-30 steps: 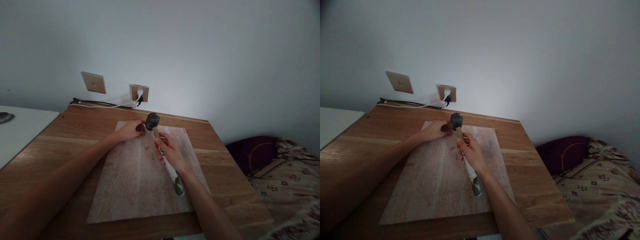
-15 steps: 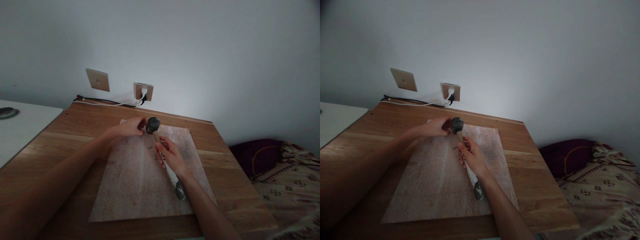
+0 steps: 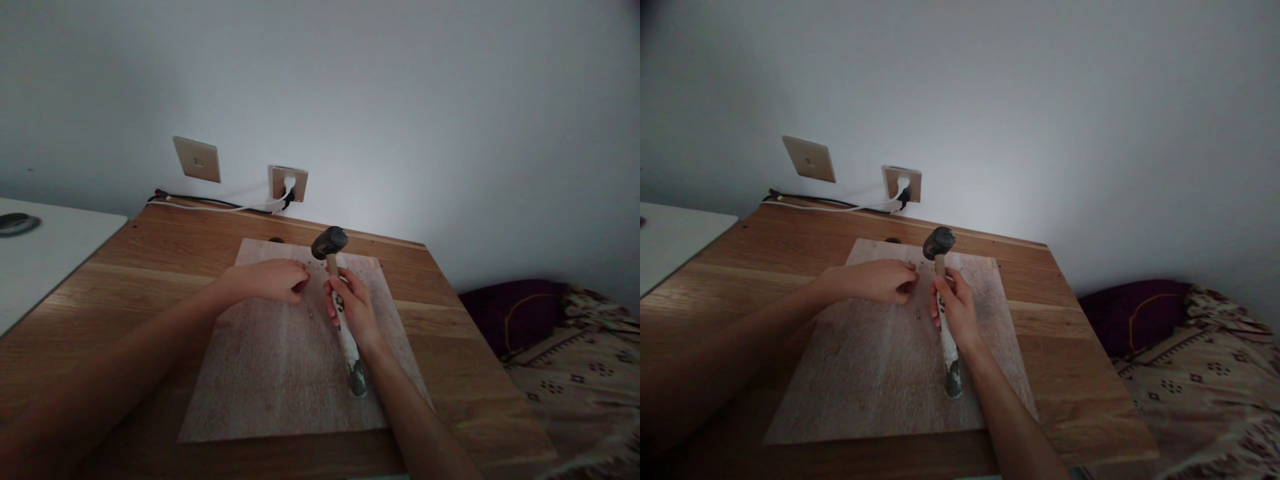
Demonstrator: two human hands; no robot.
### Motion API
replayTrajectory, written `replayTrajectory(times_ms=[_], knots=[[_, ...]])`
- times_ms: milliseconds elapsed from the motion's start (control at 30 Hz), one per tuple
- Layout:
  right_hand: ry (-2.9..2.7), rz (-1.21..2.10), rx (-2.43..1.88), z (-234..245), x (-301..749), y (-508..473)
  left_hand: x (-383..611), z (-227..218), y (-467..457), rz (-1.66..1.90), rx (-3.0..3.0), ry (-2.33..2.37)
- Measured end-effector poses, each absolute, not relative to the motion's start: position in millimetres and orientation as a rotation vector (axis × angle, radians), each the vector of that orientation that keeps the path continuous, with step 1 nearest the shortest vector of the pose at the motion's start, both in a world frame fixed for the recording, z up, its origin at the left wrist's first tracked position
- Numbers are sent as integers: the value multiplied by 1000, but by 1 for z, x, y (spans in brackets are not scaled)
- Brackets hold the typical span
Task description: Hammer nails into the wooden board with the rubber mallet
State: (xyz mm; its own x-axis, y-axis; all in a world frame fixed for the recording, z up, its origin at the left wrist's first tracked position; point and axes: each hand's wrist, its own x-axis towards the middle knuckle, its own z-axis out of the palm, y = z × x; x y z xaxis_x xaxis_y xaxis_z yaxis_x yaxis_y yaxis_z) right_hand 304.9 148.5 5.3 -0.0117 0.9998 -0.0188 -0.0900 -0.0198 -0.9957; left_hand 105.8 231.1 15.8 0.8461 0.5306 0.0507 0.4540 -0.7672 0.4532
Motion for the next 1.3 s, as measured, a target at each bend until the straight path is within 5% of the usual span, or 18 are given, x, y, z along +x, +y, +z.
replayTrajectory(times_ms=[333, 1300], knots=[[-1161, 1310, -1160, 6, 303, 147, 59, 33, 271, 338, 2548, 933], [-1346, 1390, -1137, 4, 276, 149, 62, -19, 286, 696, 2012, 872]])
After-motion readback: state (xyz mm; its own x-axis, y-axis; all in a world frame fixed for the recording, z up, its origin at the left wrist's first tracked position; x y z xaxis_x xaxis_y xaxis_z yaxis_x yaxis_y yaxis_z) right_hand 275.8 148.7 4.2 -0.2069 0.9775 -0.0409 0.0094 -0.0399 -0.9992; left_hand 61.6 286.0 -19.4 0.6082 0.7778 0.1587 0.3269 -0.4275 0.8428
